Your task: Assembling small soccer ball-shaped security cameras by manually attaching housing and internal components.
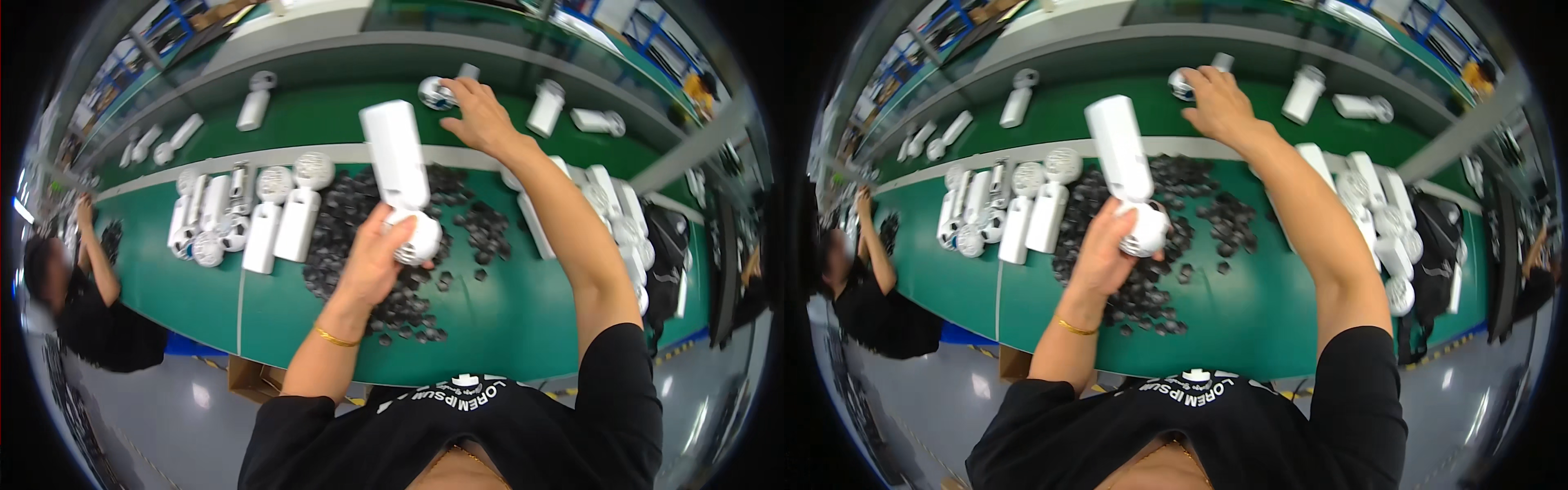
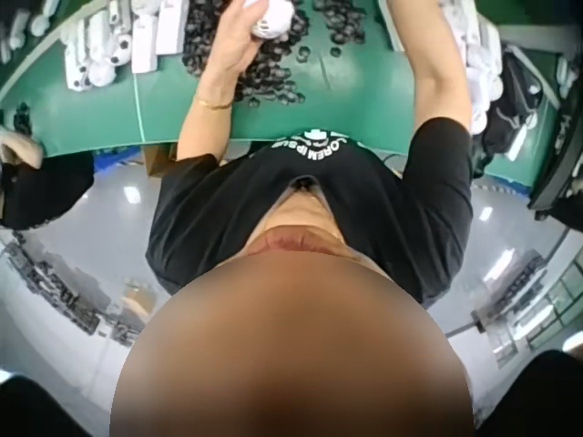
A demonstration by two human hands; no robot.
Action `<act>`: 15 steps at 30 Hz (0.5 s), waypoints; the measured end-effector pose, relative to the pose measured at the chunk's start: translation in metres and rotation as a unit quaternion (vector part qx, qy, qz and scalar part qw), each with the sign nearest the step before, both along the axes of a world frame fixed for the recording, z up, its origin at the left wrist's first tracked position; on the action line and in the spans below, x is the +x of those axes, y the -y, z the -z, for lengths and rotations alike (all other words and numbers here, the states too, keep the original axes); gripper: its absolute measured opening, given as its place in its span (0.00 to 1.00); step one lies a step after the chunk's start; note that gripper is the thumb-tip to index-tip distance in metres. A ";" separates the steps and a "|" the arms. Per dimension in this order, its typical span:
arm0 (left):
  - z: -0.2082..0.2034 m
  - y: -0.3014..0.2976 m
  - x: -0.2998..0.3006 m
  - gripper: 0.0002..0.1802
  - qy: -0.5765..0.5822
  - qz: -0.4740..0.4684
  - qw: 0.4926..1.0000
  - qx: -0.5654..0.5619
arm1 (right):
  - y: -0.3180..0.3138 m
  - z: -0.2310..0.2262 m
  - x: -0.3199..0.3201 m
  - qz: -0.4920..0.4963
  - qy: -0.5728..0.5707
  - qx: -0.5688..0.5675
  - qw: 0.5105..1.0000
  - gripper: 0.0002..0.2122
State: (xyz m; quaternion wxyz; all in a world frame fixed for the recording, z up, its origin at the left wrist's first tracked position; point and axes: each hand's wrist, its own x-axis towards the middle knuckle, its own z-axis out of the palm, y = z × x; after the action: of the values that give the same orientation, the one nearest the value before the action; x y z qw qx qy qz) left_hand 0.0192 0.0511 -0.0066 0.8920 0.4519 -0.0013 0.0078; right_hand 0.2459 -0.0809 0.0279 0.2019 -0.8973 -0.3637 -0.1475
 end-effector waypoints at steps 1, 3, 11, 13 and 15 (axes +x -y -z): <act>0.002 0.000 -0.002 0.20 0.006 0.004 1.000 0.003 | -0.010 0.006 0.016 -0.001 0.035 -0.035 0.999 0.30; 0.004 0.002 0.001 0.21 -0.030 0.007 0.999 -0.009 | -0.021 0.030 0.051 0.005 0.043 -0.123 0.991 0.30; 0.006 0.001 -0.009 0.25 -0.016 0.063 0.998 -0.024 | -0.031 0.029 0.079 0.058 0.009 -0.283 0.957 0.23; 0.009 0.000 -0.003 0.25 -0.017 0.078 0.996 -0.044 | -0.012 0.025 0.088 0.047 -0.005 -0.203 0.978 0.24; 0.019 -0.005 0.000 0.26 -0.024 0.052 0.998 -0.033 | 0.008 -0.001 0.072 0.009 -0.018 -0.092 0.996 0.26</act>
State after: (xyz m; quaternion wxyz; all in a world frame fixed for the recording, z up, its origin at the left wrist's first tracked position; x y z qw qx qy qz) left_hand 0.0193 0.0565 -0.0257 0.9053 0.4218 -0.0029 -0.0492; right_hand 0.3175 -0.0886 0.0291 0.1238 -0.9179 -0.3638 -0.0987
